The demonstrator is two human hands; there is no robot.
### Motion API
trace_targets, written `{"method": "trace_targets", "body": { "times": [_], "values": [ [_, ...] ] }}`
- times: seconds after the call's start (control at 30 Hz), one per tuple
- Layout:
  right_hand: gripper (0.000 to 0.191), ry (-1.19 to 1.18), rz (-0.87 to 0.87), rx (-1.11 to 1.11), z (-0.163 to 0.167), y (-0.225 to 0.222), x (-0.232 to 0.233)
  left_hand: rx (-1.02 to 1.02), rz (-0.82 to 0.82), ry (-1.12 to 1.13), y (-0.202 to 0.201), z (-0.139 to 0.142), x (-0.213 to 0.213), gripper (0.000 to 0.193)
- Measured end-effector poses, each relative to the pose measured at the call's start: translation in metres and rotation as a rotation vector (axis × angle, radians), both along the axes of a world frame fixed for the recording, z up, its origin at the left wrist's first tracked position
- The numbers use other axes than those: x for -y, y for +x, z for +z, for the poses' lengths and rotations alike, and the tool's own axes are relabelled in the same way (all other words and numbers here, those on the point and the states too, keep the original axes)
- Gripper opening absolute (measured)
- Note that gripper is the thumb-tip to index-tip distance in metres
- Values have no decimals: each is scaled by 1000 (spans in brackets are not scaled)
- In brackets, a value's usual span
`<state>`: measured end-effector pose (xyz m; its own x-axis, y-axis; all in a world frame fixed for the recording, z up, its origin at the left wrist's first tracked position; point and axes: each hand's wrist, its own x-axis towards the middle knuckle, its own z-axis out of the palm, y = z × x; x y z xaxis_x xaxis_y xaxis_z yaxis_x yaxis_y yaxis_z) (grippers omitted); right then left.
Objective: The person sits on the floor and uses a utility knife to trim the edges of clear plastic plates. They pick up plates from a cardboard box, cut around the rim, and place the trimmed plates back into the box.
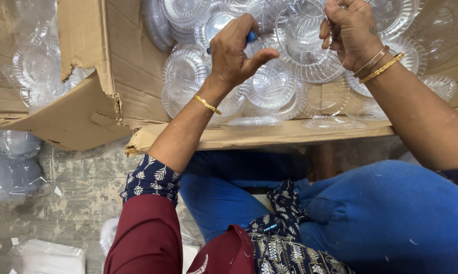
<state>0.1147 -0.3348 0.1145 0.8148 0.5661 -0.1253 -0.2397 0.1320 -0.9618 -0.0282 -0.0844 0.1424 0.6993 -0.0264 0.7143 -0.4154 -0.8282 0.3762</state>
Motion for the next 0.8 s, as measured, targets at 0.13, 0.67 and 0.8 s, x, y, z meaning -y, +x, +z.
{"method": "trace_targets", "body": {
  "times": [0.13,0.67,0.8],
  "values": [
    [12,18,5,-9,1,-1,0,11,32,-6,1,1,-3,73],
    [14,14,28,-38,4,-2,-1,-51,-17,-32,1,5,-2,73],
    [13,23,35,-42,2,-2,0,7,-53,1,-3,9,1,76]
  ]
}}
